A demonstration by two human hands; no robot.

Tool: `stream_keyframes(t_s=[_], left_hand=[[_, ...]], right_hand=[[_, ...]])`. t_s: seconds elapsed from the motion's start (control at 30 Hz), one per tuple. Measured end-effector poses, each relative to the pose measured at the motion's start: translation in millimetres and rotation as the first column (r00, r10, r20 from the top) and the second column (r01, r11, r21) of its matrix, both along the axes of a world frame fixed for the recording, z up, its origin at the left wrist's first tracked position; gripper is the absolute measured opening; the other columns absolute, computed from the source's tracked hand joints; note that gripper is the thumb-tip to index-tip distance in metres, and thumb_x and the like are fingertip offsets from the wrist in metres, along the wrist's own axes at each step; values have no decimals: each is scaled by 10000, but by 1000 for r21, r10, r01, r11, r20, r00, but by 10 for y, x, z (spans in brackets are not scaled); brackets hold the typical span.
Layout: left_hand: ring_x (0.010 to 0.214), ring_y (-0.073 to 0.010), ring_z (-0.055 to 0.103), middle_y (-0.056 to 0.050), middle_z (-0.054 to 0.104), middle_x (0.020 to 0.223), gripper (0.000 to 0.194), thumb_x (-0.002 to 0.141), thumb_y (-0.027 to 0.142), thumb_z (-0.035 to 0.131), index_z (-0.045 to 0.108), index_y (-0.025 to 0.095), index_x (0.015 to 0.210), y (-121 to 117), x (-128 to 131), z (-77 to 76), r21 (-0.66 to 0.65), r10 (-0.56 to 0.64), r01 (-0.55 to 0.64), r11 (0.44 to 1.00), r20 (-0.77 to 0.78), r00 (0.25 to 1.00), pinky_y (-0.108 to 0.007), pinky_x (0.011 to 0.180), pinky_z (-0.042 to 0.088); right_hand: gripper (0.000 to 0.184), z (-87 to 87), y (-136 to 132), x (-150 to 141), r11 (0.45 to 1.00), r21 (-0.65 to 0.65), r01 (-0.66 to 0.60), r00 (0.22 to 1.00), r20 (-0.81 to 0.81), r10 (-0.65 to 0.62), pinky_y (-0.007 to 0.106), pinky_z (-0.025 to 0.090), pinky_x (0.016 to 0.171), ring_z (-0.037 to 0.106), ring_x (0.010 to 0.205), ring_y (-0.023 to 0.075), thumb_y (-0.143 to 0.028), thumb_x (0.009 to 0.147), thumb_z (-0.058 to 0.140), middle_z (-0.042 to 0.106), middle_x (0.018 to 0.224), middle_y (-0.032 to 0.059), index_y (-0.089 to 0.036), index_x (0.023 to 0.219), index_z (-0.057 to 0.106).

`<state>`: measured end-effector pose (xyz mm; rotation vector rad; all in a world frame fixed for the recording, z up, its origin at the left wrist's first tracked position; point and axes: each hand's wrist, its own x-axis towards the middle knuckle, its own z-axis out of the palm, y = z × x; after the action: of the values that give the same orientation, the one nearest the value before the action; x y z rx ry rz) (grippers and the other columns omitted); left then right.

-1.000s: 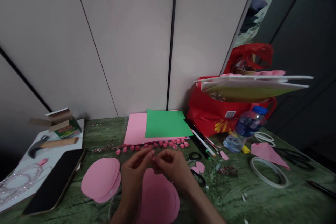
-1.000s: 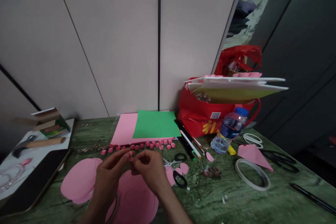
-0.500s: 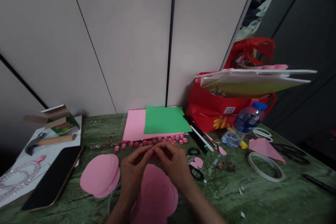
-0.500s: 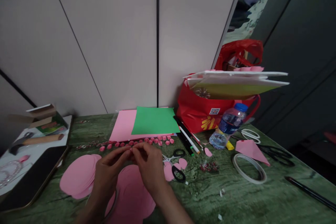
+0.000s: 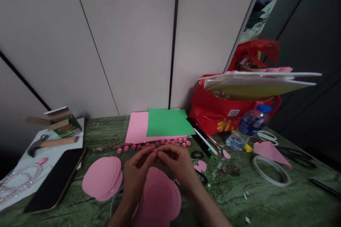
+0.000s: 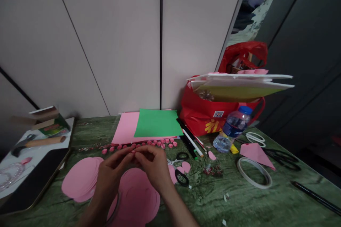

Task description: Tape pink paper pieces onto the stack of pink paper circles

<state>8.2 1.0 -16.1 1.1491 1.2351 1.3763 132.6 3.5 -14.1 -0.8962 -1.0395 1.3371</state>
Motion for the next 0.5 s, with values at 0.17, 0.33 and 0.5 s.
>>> stream_keyframes(t_s=[0.17, 0.33, 0.5], left_hand=[[737, -192, 664, -50, 725, 816, 214, 633, 281, 706, 709, 173, 818, 12, 2, -7, 18, -12, 12, 1000, -9, 1000, -273, 676, 537], [725, -187, 663, -39, 725, 772, 174, 648, 279, 696, 717, 182, 791, -1, 1, 16, 52, -21, 24, 998, -68, 997, -262, 674, 536], [729, -180, 663, -33, 724, 773, 159, 664, 278, 686, 715, 190, 793, -14, -2, 24, 75, -39, 45, 996, -80, 996, -259, 687, 534]], right_hand=[[102, -1, 8, 21, 1000, 5, 9, 1000, 24, -9, 233, 510, 551, 627, 578, 139, -258, 670, 673, 678, 623, 5, -180, 728, 701], [90, 28, 4, 37, 998, 57, 12, 997, 79, -16, 230, 500, 543, 622, 573, 137, -239, 689, 649, 685, 632, 5, -192, 728, 715], [101, 57, -10, 37, 997, 72, 29, 992, 119, -37, 221, 494, 544, 627, 580, 136, -217, 714, 621, 684, 628, 2, -191, 749, 713]])
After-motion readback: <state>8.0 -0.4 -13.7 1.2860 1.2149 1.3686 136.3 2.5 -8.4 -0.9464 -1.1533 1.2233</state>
